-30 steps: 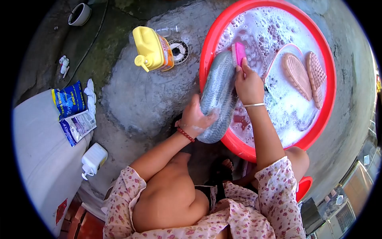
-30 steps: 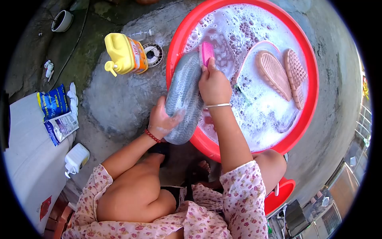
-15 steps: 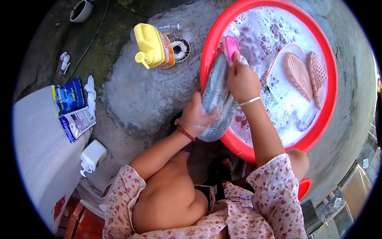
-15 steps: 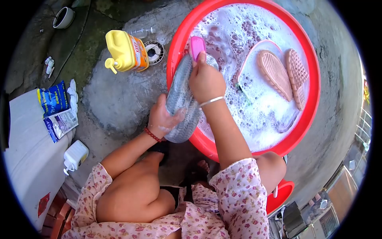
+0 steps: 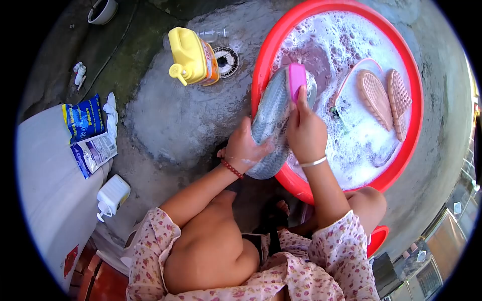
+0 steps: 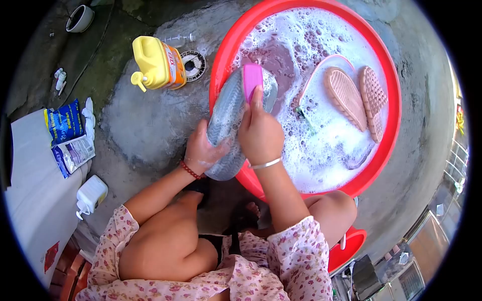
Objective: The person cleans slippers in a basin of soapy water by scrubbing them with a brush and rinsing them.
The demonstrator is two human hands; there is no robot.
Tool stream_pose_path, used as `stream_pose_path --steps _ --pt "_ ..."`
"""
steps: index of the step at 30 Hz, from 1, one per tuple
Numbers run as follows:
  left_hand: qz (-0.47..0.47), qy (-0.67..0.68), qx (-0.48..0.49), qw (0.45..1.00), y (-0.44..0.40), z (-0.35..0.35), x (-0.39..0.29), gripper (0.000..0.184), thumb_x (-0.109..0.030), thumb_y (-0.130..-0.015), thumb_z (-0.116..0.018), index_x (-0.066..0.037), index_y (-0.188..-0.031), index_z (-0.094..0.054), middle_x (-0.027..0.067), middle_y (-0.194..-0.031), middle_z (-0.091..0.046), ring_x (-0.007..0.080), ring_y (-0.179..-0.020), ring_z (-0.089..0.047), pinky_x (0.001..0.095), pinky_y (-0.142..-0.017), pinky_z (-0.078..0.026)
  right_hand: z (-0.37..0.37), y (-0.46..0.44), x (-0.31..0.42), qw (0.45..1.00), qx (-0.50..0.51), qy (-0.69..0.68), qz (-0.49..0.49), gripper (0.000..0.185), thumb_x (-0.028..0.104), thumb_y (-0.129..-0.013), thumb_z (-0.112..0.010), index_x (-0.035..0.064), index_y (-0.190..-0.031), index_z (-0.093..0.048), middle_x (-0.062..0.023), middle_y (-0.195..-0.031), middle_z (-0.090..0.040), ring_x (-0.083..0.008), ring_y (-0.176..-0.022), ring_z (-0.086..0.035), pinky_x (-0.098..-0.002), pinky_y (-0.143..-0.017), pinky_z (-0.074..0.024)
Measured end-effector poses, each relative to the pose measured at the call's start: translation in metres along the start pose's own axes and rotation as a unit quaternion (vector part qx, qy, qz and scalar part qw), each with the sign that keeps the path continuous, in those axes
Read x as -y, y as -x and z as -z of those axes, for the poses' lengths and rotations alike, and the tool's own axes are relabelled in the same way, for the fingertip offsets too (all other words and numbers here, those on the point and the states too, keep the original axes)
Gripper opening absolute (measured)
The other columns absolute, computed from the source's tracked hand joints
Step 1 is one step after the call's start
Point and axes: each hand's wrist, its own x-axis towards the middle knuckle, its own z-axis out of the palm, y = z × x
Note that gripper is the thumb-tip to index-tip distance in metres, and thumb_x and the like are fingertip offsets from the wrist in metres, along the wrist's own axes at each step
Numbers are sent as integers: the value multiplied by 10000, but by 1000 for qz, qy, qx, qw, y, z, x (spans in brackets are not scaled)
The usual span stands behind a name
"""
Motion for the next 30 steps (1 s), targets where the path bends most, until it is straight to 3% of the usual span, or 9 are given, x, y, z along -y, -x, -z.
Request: stream_pose_path --steps 3,5,9,12,15,17,23,26,30 --pt "16 -25 6 1000 3 -2 3 618 -392 -715 -788 28 -1054 -488 280 -836 -632 471 -788 -640 496 -675 -519 4 94 1 997 54 -19 58 659 76 -887 -618 70 -1501 -376 -203 -583 -573 -357 -479 -588 -446 -453 -433" --pt "2 10 -12 1000 -1 -4 4 618 -398 -721 -784 29 -1053 -485 281 -824 -633 476 -775 -640 504 -661 -518 8 90 -5 995 76 29 54 629 119 -906 -610 65 -1492 -386 -204 -579 -576 -350 -484 -595 -448 -456 -440" --pt "-15 10 -10 1000 -1 -3 5 605 -408 -732 -775 25 -1041 -486 289 -833 -633 483 -789 -638 511 -669 -518 -10 -31 -26 1000 -24 2 -12 497 210 -971 -533 29 -1427 -457 -235 -624 -605 -398 -546 -614 -482 -516 -464" --pt "-29 -19 -14 999 1 -3 8 596 -421 -750 -771 23 -1031 -490 294 -840 -633 481 -803 -640 506 -676 -518 -14 -19 -25 998 -49 -15 -32 475 217 -983 -516 17 -1411 -468 -245 -653 -617 -418 -576 -621 -492 -549 -473" --pt "15 -29 -9 999 1 -4 4 533 -391 -798 -772 23 -1036 -535 225 -902 -680 361 -847 -693 421 -738 -535 -1 76 -23 999 21 -34 -7 594 110 -939 -586 38 -1489 -374 -246 -623 -585 -383 -514 -611 -445 -493 -461" --pt "6 21 -8 1000 0 -1 4 546 -413 -809 -768 23 -1047 -542 217 -906 -684 347 -848 -696 418 -742 -535 -7 119 -25 999 37 -18 25 606 112 -925 -606 46 -1486 -390 -229 -613 -593 -369 -502 -611 -452 -479 -457" --pt "12 13 -13 1000 -7 -3 5 545 -413 -817 -765 19 -1078 -561 198 -907 -692 322 -853 -702 411 -748 -536 -27 -25 -39 998 -65 -1 -5 518 231 -980 -524 10 -1437 -422 -231 -643 -616 -397 -545 -617 -480 -508 -465" --pt "26 -4 -1 1000 -5 -3 0 536 -412 -821 -761 18 -1072 -562 192 -886 -693 329 -836 -704 414 -732 -536 -21 -3 -30 998 -48 -20 -32 518 230 -985 -520 10 -1442 -414 -229 -636 -611 -403 -551 -612 -484 -530 -470" --pt "-20 27 -36 999 -4 -4 2 533 -422 -826 -751 18 -1058 -561 197 -869 -697 351 -817 -706 421 -711 -536 -12 125 -23 996 31 -49 64 699 144 -917 -607 12 -1520 -280 -182 -563 -577 -340 -450 -580 -458 -425 -425"
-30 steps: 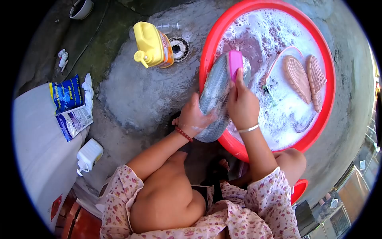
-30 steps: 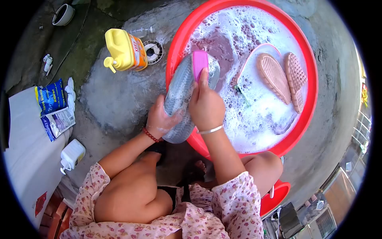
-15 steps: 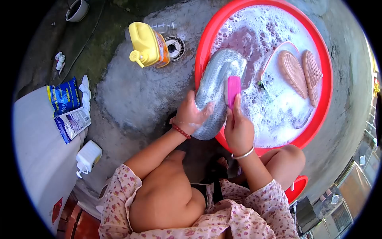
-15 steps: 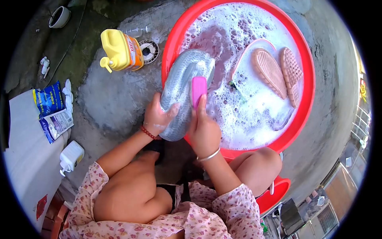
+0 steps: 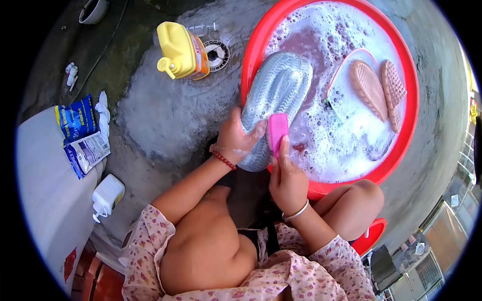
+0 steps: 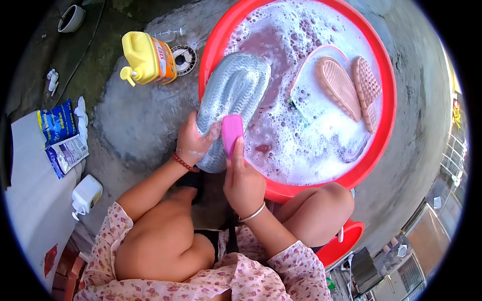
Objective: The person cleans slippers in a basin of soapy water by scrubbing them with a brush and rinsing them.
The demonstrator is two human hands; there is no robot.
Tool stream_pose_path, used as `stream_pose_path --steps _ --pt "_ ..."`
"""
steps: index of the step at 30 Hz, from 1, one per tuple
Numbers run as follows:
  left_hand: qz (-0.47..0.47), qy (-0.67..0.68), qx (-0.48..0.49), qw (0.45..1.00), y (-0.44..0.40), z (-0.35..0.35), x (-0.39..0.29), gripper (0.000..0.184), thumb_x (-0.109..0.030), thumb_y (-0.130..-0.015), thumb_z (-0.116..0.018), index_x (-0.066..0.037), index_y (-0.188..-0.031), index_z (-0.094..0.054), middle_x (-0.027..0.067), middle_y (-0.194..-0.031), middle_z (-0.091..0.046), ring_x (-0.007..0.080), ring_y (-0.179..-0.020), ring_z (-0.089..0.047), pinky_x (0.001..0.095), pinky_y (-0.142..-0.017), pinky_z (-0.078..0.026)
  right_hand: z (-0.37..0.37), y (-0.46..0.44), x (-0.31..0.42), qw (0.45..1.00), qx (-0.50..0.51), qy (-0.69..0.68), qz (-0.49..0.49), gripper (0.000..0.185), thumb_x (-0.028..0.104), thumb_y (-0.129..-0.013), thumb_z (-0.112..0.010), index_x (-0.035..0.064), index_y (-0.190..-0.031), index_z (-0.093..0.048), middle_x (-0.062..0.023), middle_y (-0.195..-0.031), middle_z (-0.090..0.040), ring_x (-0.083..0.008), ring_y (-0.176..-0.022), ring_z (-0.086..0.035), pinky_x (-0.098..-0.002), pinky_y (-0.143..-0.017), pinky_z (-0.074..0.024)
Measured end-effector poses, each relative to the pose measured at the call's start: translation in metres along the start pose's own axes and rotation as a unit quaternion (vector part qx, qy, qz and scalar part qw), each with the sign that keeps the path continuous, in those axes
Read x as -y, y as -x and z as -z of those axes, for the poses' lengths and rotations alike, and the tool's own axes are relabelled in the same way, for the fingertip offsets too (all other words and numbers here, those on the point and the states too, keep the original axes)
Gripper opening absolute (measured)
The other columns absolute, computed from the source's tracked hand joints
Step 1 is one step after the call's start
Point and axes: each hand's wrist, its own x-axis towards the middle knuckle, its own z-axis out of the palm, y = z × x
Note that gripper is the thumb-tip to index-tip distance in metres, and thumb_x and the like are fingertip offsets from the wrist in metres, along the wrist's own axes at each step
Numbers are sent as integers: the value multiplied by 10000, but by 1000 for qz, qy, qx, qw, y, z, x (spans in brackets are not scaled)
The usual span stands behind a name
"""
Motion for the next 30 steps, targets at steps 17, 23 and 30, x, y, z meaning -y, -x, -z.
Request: stream_pose_path --steps 17,23,30 --pt "31 -14 16 999 -1 1 -9 468 -330 -822 -760 18 -1065 -561 223 -904 -692 363 -848 -701 422 -727 -541 13 -90 -11 997 -1 72 -22 581 241 -945 -556 28 -1461 -397 -188 -586 -612 -363 -486 -613 -484 -447 -465" --pt "21 -48 17 998 -4 1 -5 474 -334 -822 -764 11 -1077 -564 223 -903 -688 369 -833 -697 422 -723 -539 5 -118 -11 996 -55 64 -29 566 198 -948 -536 -35 -1441 -386 -211 -594 -612 -372 -481 -608 -485 -444 -465" --pt "2 20 -6 1000 -5 -1 -8 450 -306 -817 -768 7 -1061 -556 220 -891 -691 372 -811 -699 425 -699 -538 19 -117 18 998 22 61 6 566 194 -934 -558 34 -1458 -416 -211 -654 -630 -396 -561 -625 -482 -520 -482"
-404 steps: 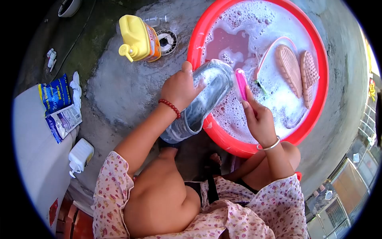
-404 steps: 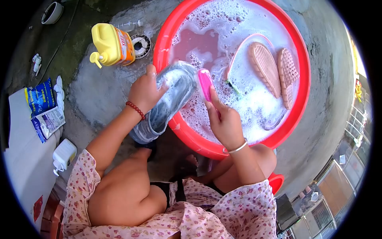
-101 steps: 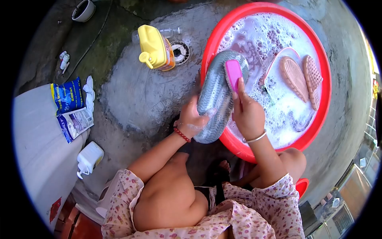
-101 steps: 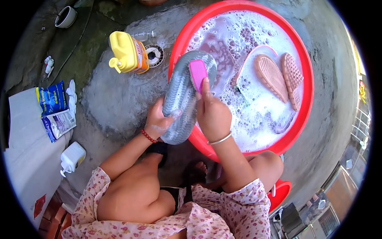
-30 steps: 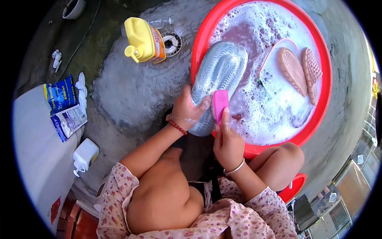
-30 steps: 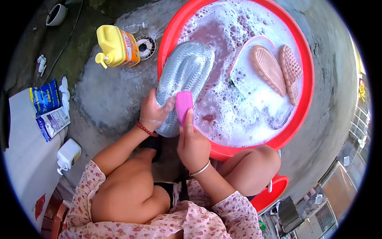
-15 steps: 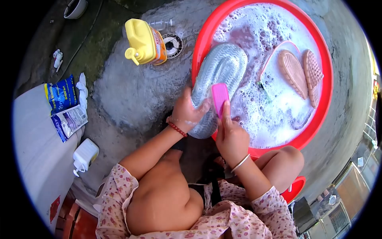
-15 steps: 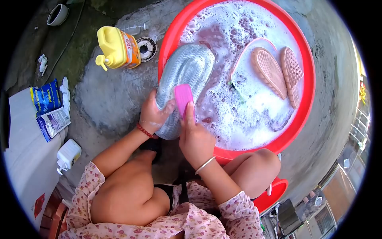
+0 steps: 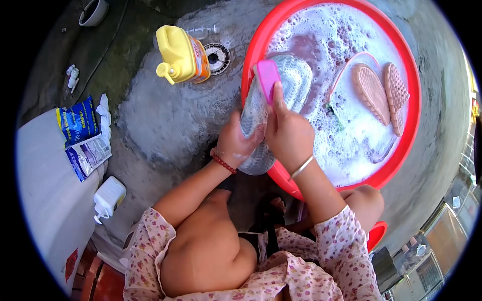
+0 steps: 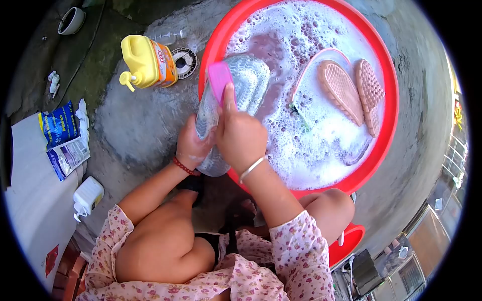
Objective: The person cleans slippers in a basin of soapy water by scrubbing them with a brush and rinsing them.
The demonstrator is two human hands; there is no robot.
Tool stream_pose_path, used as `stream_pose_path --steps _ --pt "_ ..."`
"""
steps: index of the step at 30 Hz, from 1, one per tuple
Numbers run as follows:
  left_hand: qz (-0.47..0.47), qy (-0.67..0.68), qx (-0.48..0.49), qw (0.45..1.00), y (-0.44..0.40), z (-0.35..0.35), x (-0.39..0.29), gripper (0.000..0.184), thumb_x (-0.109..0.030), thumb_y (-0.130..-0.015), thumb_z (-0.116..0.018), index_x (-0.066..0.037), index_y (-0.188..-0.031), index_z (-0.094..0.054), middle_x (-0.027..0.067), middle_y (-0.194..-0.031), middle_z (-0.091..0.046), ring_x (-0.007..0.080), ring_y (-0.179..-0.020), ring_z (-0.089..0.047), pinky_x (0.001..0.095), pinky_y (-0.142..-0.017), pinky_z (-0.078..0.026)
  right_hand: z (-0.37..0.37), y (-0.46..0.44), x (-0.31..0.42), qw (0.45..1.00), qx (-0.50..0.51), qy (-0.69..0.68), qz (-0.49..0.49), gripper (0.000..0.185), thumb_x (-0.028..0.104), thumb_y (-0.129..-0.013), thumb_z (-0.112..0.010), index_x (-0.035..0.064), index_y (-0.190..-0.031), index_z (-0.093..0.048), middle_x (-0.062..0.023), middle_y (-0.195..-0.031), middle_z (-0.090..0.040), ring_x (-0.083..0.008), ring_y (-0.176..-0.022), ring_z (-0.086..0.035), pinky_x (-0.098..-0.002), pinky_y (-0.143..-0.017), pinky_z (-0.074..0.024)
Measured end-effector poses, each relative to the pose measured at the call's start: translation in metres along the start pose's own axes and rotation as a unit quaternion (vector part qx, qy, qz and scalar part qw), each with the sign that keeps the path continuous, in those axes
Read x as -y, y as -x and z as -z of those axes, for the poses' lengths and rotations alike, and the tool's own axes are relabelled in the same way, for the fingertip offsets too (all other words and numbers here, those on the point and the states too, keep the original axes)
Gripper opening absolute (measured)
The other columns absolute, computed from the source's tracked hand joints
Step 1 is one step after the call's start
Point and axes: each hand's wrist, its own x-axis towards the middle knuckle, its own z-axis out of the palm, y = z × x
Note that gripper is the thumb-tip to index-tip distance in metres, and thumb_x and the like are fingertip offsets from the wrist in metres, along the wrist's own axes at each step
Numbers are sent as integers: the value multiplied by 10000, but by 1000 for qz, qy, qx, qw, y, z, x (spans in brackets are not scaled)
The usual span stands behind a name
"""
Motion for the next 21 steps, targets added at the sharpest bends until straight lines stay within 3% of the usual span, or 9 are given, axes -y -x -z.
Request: stream_pose_path --steps 3,5,6,10,13,16,18,21 --pt "36 -71 32 996 2 1 6 464 -335 -813 -768 11 -1022 -538 230 -841 -681 396 -775 -692 439 -668 -536 -11 -87 -32 995 -36 -17 -89 485 279 -967 -477 15 -1373 -493 -227 -763 -683 -423 -693 -671 -508 -614 -531" --pt "23 -93 47 994 3 5 4 533 -410 -804 -753 18 -999 -503 276 -829 -631 455 -773 -643 476 -652 -512 -15 -82 -51 992 -42 -28 -116 473 282 -973 -456 7 -1355 -508 -245 -835 -692 -437 -770 -675 -510 -666 -535" --pt "17 -101 51 993 1 4 4 569 -448 -800 -746 22 -988 -486 300 -823 -607 484 -771 -619 494 -644 -500 -5 -60 -44 991 -43 6 -125 466 272 -973 -463 5 -1351 -509 -247 -797 -684 -431 -734 -672 -516 -650 -528" --pt "38 -120 49 991 1 6 -2 556 -441 -807 -743 21 -999 -502 293 -837 -629 468 -787 -637 490 -653 -509 3 40 -27 997 -25 2 -77 545 171 -929 -562 -9 -1426 -434 -210 -561 -592 -378 -479 -608 -478 -446 -459" --pt "47 -116 49 991 3 4 -2 501 -387 -811 -755 13 -1020 -538 254 -864 -673 430 -813 -675 460 -685 -536 3 44 2 1000 -3 -20 -22 556 183 -936 -555 -8 -1438 -412 -198 -574 -602 -368 -486 -612 -481 -457 -463" --pt "65 -98 49 992 2 2 3 538 -424 -807 -748 23 -1013 -532 260 -856 -659 460 -805 -651 473 -682 -525 3 -28 0 998 -22 -8 -59 448 244 -975 -488 33 -1368 -519 -254 -685 -635 -439 -621 -636 -525 -589 -497" --pt "48 -135 53 988 1 4 -5 545 -437 -807 -744 23 -1002 -526 268 -833 -646 471 -788 -640 485 -669 -512 -8 -59 -37 988 -54 -28 -143 431 259 -985 -468 7 -1325 -554 -275 -756 -653 -453 -712 -653 -512 -655 -513" --pt "22 -158 49 986 -1 7 -7 561 -456 -804 -739 21 -995 -514 280 -800 -624 493 -763 -618 504 -650 -491 -7 -4 -51 991 -41 -9 -126 498 230 -967 -498 -31 -1389 -467 -243 -673 -642 -420 -607 -646 -511 -560 -497"
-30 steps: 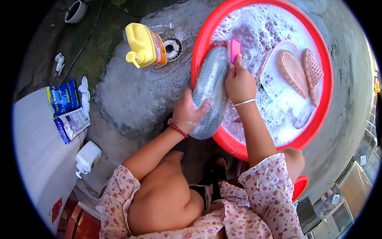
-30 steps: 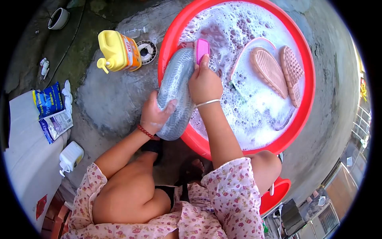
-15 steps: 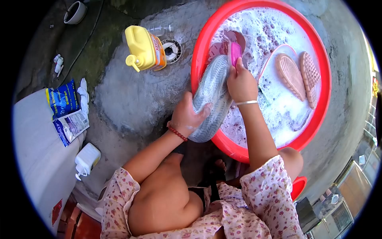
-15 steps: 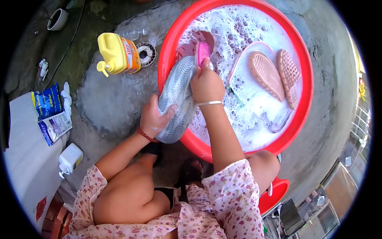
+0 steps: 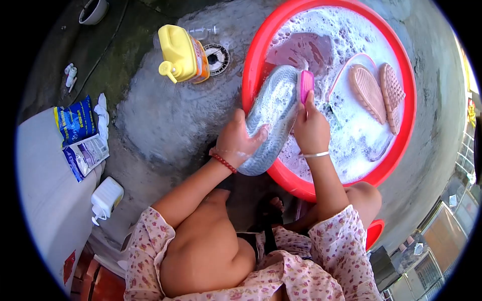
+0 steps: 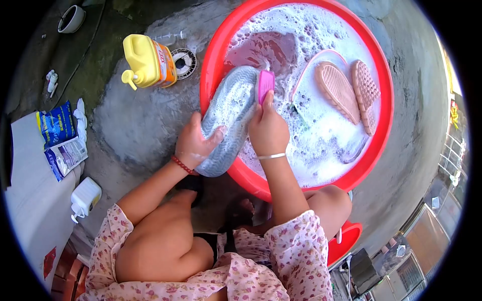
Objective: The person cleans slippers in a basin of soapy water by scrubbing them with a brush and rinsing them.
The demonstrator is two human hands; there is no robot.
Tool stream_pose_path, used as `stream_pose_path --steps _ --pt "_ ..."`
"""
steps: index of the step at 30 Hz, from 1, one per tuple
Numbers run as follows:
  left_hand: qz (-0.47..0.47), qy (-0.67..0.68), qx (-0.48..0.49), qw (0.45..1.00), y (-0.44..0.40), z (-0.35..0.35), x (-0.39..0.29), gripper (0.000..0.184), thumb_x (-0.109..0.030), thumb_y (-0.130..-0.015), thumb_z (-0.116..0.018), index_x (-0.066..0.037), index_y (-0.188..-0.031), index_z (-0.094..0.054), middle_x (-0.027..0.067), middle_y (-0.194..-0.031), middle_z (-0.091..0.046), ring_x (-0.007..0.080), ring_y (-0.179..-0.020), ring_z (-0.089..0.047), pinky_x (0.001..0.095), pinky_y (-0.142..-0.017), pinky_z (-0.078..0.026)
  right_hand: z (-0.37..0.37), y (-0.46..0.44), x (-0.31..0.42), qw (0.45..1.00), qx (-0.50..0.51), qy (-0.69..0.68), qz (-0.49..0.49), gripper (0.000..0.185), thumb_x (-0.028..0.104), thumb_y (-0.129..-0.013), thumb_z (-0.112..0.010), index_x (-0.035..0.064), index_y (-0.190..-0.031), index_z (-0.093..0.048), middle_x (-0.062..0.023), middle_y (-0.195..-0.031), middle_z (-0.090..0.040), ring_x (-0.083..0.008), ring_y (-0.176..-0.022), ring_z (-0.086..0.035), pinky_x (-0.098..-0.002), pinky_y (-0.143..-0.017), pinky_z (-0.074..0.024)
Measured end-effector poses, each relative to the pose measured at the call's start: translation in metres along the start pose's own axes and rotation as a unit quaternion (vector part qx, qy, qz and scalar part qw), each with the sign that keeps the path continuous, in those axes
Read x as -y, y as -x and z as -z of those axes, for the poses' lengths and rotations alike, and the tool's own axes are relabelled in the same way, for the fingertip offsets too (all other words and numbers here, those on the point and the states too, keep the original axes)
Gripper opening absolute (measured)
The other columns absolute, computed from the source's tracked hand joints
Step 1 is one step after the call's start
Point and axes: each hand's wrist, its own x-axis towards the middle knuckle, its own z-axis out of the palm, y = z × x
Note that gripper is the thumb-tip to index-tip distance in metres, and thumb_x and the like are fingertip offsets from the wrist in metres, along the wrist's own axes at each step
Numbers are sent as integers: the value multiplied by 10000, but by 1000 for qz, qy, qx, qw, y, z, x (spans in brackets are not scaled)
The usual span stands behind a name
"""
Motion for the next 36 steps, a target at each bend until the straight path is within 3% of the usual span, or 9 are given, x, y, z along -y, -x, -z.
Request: stream_pose_path --steps 4,7,10,14,19,24,28,32,36 --pt "19 19 12 1000 0 -3 4 570 -455 -804 -742 27 -1008 -513 291 -822 -631 493 -780 -622 507 -656 -497 6 92 20 995 39 -47 80 576 165 -930 -560 -40 -1442 -394 -220 -562 -584 -407 -483 -597 -499 -453 -446" --pt "15 29 17 999 -3 -5 4 582 -476 -809 -721 30 -975 -488 300 -795 -621 497 -761 -617 522 -641 -497 17 42 47 988 56 -110 91 510 196 -946 -538 -13 -1404 -459 -247 -620 -608 -421 -564 -628 -511 -537 -486" --pt "7 7 19 1000 3 -3 2 585 -485 -814 -708 33 -953 -476 308 -790 -613 497 -762 -618 530 -638 -495 3 -29 32 1000 -1 -20 9 475 276 -981 -454 -8 -1355 -521 -270 -714 -645 -442 -678 -658 -533 -627 -516" --pt "-6 -9 12 1000 -2 3 -4 581 -482 -816 -707 34 -947 -475 314 -809 -610 496 -782 -625 531 -648 -499 -2 42 -7 999 -24 -29 31 492 233 -964 -524 -20 -1384 -488 -236 -624 -620 -407 -540 -627 -500 -508 -479" --pt "42 -5 36 998 -3 2 -8 529 -442 -821 -733 19 -960 -515 309 -806 -625 489 -775 -631 512 -634 -500 18 70 49 991 73 -36 104 550 221 -943 -555 -5 -1431 -435 -216 -595 -610 -386 -510 -615 -491 -488 -469" --pt "28 -46 37 998 -1 12 -20 557 -461 -826 -725 37 -959 -515 299 -825 -641 480 -799 -641 519 -679 -510 -11 -45 25 1000 1 -9 0 472 295 -980 -470 58 -1385 -517 -287 -821 -661 -442 -769 -662 -515 -690 -513" --pt "10 -62 136 989 -1 16 -41 523 -419 -853 -697 47 -988 -502 309 -843 -640 487 -823 -637 538 -718 -510 -19 -3 -10 997 -27 -61 -37 559 288 -979 -491 28 -1465 -394 -249 -762 -668 -440 -683 -652 -508 -613 -492" --pt "-14 -19 196 980 -25 -25 -54 457 -338 -889 -662 85 -1004 -531 330 -938 -638 468 -911 -637 510 -776 -514 -40 18 -67 977 -79 -175 -91 652 308 -964 -534 92 -1532 -296 -254 -814 -667 -368 -719 -668 -418 -675 -499" --pt "-33 -62 208 976 -61 -65 -54 378 -241 -896 -631 93 -1057 -558 324 -1011 -640 436 -976 -647 485 -827 -526 -47 -2 -82 989 -62 -100 -85 686 271 -958 -527 123 -1555 -224 -293 -919 -659 -425 -797 -647 -462 -722 -496"
